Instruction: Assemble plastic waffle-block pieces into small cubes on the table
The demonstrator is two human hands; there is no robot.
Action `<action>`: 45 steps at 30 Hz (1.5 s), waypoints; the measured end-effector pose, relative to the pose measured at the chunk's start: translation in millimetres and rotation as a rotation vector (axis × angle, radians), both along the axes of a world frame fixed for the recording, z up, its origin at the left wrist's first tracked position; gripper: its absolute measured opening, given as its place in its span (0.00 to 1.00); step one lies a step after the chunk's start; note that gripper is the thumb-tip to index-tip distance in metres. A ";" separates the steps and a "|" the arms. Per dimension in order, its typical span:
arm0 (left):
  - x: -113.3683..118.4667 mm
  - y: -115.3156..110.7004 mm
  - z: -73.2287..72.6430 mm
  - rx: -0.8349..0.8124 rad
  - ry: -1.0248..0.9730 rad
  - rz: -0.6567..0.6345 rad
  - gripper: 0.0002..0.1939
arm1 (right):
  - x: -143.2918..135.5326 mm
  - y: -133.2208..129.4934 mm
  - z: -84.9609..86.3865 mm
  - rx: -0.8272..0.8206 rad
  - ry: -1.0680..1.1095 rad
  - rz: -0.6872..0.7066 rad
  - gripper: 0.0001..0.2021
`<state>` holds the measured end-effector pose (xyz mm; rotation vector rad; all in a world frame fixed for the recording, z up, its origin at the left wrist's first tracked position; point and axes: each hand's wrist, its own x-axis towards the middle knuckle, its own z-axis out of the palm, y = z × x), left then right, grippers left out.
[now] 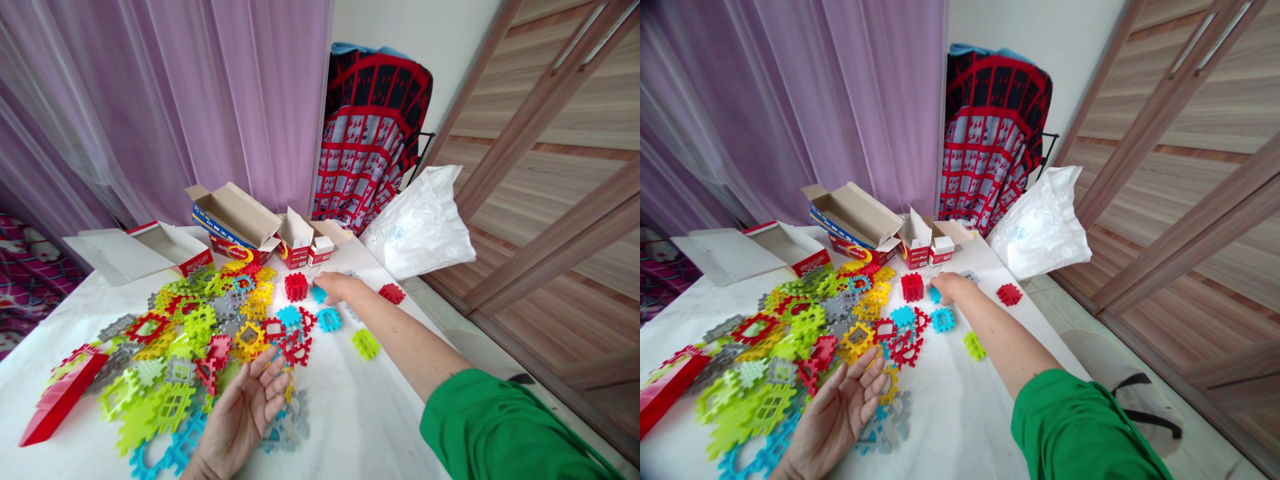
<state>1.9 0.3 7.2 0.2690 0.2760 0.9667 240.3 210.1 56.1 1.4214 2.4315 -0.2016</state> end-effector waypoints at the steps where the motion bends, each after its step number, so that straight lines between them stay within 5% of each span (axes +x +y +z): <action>1: 0.2 0.1 0.3 -0.002 0.003 0.000 0.15 | 0.2 -0.2 -0.1 0.000 0.003 -0.001 0.28; 11: 1.0 0.8 0.8 -0.006 -0.009 0.002 0.15 | 11.0 -13.0 16.3 0.040 0.026 -0.001 0.29; 22: 1.7 1.4 2.3 -0.002 0.001 0.014 0.15 | 5.1 -0.2 -0.7 -0.008 -0.032 0.030 0.29; 45: 1.3 1.7 0.8 0.016 -0.022 -0.009 0.15 | 6.0 0.9 -4.1 -0.027 -0.032 0.011 0.33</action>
